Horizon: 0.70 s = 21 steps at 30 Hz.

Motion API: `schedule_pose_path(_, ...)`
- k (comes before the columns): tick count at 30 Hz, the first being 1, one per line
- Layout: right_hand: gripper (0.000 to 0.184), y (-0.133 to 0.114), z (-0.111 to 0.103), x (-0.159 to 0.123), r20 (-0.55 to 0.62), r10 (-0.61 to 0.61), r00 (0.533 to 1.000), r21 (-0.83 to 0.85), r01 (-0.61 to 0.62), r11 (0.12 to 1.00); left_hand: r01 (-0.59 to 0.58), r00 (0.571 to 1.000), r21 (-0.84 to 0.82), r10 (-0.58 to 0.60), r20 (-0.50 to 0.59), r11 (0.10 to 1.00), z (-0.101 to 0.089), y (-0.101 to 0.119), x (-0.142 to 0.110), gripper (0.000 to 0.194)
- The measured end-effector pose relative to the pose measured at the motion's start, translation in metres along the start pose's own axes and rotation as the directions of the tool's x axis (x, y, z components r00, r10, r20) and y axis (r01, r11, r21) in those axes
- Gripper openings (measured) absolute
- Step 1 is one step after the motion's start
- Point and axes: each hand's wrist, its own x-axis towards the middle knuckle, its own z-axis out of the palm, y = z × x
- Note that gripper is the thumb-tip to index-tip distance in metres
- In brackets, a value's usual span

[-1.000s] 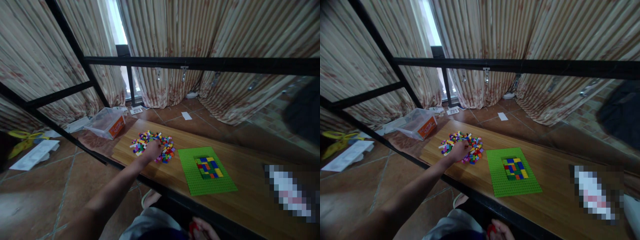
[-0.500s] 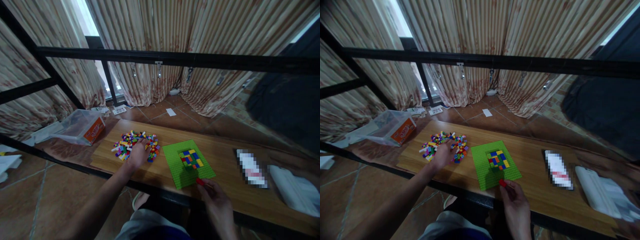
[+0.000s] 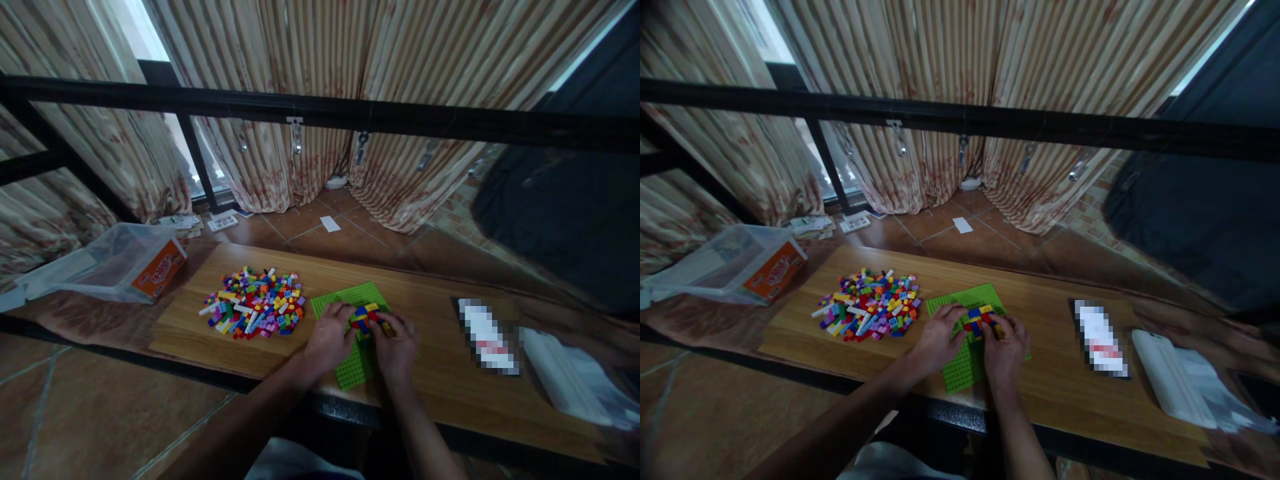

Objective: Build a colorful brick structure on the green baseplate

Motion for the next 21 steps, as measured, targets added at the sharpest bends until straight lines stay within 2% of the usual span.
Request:
schedule_pose_path(6,0.032,0.003,0.000,-0.003,0.035,0.049,0.998,0.030,-0.050,0.998,-0.054,0.999,-0.028,0.054,-0.008,0.998,0.019,-0.010,0.001,0.042)
schedule_pose_path(9,0.031,0.007,-0.002,-0.001,0.082,0.034,0.996,0.083,-0.041,0.996,-0.087,0.996,-0.037,0.086,-0.031,0.996,0.025,-0.014,-0.001,0.042)
schedule_pose_path(16,0.025,0.016,-0.002,0.019,0.241,-0.016,0.970,0.198,-0.034,0.980,-0.111,0.993,-0.005,0.111,-0.044,0.994,0.027,-0.016,-0.003,0.042)
schedule_pose_path(21,0.025,0.016,-0.003,0.025,0.253,0.017,0.967,0.171,-0.062,0.983,-0.119,0.992,0.004,0.119,-0.030,0.993,0.025,-0.014,-0.003,0.043)
